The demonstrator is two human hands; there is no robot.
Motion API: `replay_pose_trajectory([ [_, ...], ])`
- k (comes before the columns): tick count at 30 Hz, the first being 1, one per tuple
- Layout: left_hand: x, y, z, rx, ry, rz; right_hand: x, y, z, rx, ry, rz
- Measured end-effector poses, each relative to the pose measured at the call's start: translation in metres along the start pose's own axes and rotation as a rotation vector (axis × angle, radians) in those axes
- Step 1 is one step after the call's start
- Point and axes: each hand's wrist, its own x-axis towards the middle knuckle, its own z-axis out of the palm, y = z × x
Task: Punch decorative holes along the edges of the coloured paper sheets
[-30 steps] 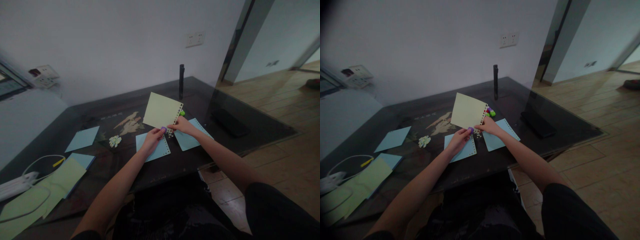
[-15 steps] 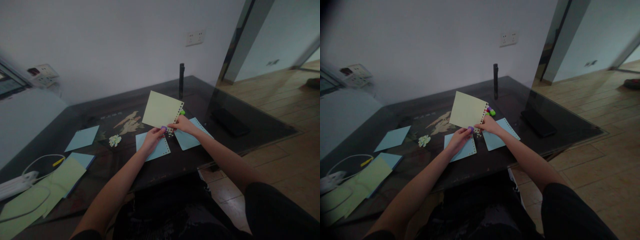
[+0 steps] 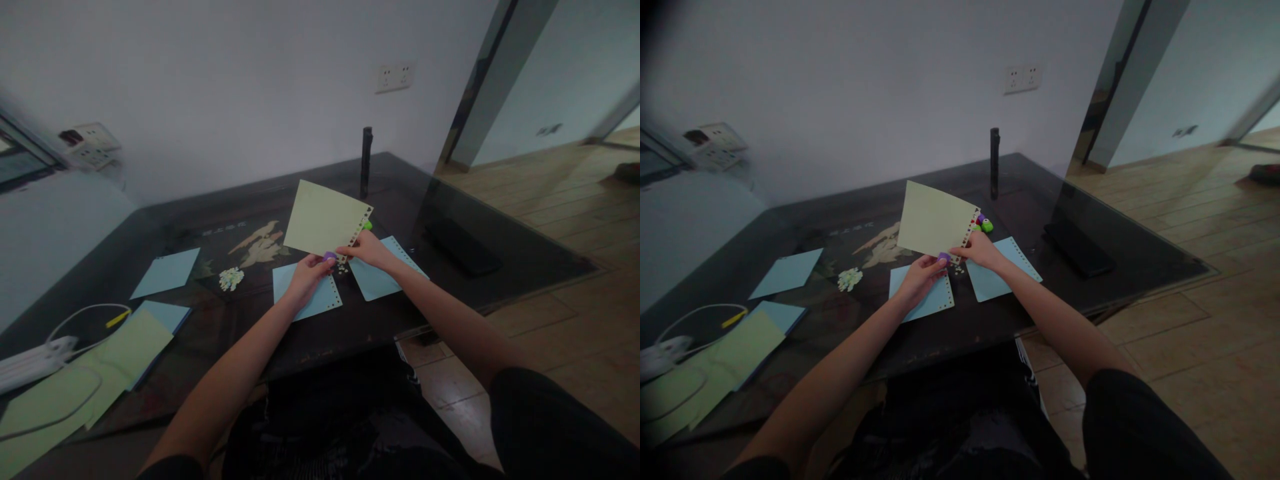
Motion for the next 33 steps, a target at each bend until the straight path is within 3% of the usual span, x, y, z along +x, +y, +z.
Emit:
replay_pose_trajectory([
  [17,0.0023,-0.0012,-0.0017,-0.083,-0.020,0.023,-0.0002,0.0007,-0.0026,-0.111,-0.022,-0.069],
  [33,0.0016,-0.0010,-0.0016,-0.078,-0.006,0.014,-0.0025,-0.0040,-0.0048,-0.057,-0.096,-0.005],
])
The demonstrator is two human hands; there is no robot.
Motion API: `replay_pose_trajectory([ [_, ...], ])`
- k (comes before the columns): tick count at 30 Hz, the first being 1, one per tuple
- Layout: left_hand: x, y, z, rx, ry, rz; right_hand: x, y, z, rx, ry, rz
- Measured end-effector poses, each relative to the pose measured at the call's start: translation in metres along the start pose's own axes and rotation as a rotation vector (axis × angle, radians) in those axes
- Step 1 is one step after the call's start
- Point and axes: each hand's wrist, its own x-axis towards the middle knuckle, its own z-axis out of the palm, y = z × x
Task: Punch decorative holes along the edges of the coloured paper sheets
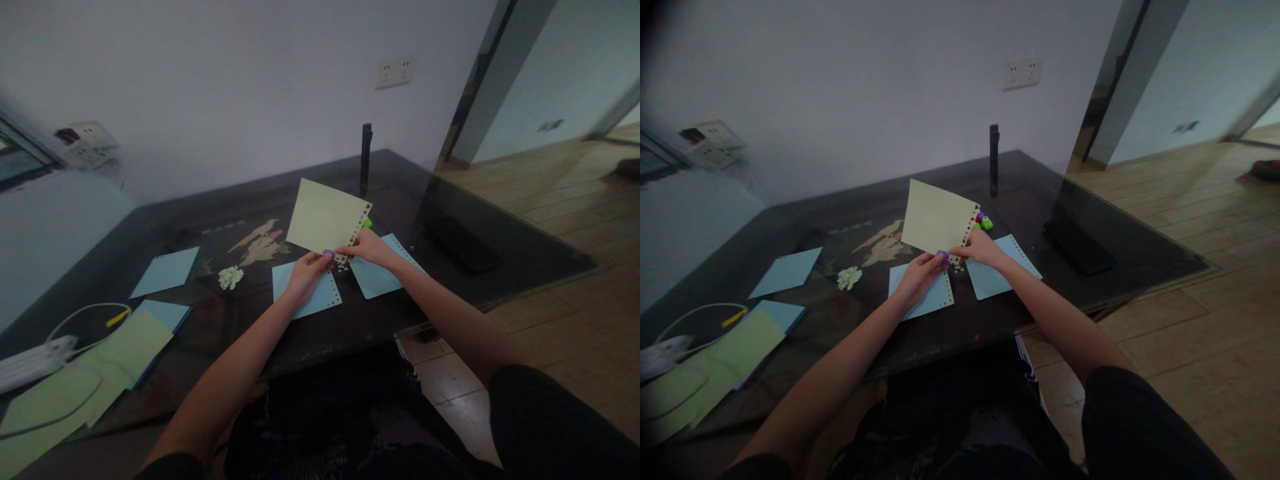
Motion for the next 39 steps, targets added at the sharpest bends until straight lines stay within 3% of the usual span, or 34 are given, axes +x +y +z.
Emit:
replay_pose_trajectory([
  [39,0.0015,-0.0023,-0.0021,0.003,-0.019,0.002,-0.0005,-0.0025,0.0002,0.052,0.022,0.002],
])
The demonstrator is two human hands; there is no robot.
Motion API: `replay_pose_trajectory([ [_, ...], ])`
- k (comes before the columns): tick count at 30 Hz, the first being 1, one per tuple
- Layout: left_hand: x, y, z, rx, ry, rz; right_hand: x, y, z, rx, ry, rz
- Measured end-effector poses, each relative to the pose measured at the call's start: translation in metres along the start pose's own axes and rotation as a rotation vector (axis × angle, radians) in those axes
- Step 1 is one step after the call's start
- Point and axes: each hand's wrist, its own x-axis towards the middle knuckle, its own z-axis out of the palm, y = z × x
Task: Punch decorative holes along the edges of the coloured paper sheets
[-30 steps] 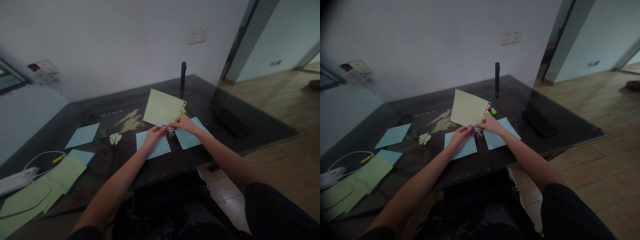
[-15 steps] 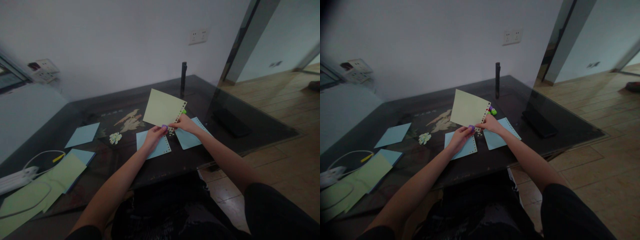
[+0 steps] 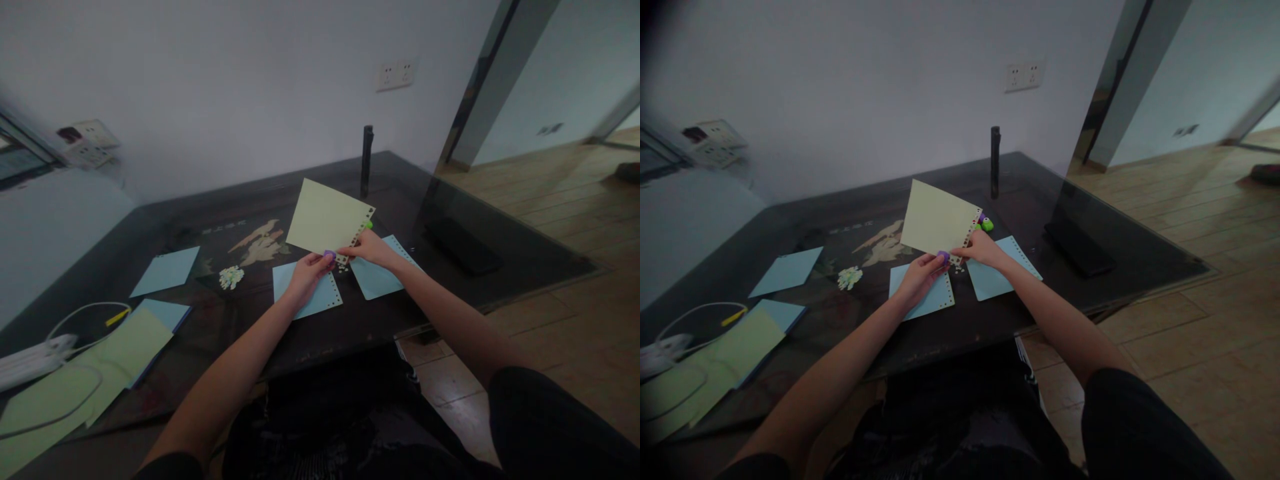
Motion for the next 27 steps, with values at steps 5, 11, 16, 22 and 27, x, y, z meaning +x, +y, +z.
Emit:
replay_pose_trajectory([
  [5,-0.0008,0.0006,0.0008,0.000,0.000,0.004,-0.0002,-0.0005,0.0003,0.008,-0.014,0.022],
  [11,-0.0010,0.0006,0.0016,0.019,0.010,0.011,-0.0002,0.0011,-0.0002,-0.005,-0.011,0.017],
  [16,-0.0002,0.0000,0.0021,0.033,0.017,0.016,0.0002,0.0024,-0.0001,-0.031,0.013,0.008],
  [22,0.0009,-0.0021,0.0008,0.040,0.023,0.027,0.0001,0.0020,0.0000,-0.049,0.001,0.010],
  [27,0.0005,-0.0015,0.0016,0.038,0.036,0.019,-0.0015,-0.0020,0.0001,-0.032,-0.014,0.024],
])
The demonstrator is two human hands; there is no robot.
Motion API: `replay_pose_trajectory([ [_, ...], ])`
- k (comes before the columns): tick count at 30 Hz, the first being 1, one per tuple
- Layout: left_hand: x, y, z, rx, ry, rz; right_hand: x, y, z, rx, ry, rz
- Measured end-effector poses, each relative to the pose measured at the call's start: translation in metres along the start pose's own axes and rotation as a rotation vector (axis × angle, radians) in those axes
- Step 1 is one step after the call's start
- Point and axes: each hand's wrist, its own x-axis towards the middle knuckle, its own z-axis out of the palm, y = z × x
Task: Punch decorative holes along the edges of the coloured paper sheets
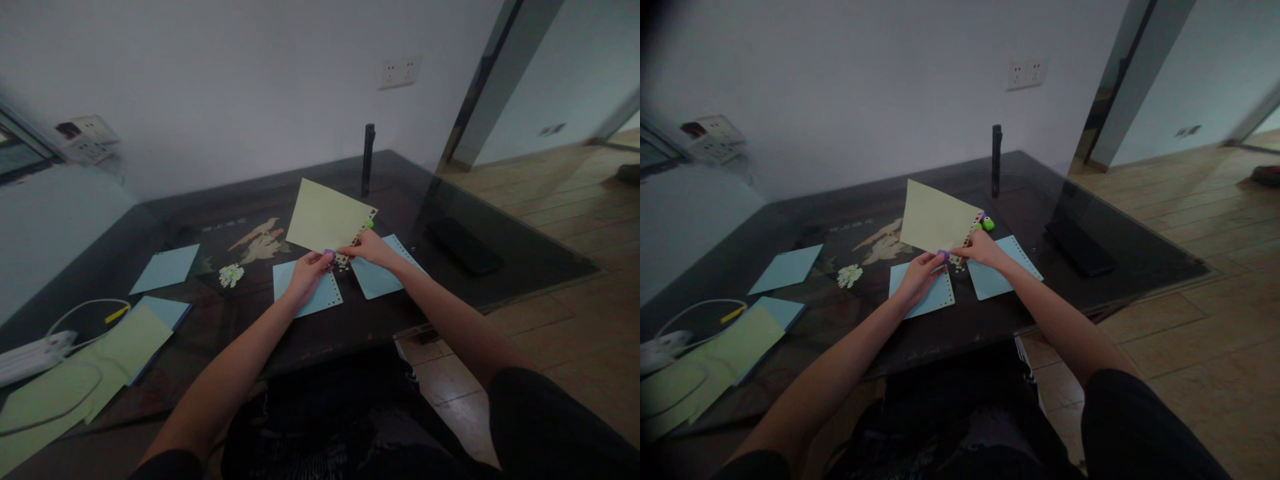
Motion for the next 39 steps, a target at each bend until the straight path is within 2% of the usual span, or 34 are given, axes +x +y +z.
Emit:
replay_pose_trajectory([
  [11,-0.0011,0.0022,0.0014,0.008,0.011,0.004,-0.0017,-0.0046,0.0012,0.021,0.046,0.000],
  [31,-0.0036,0.0058,0.0037,-0.001,0.004,-0.006,-0.0010,-0.0034,0.0011,-0.047,0.032,0.031],
  [39,-0.0034,0.0055,0.0030,0.024,0.007,0.017,-0.0015,-0.0028,0.0036,0.056,0.045,0.037],
])
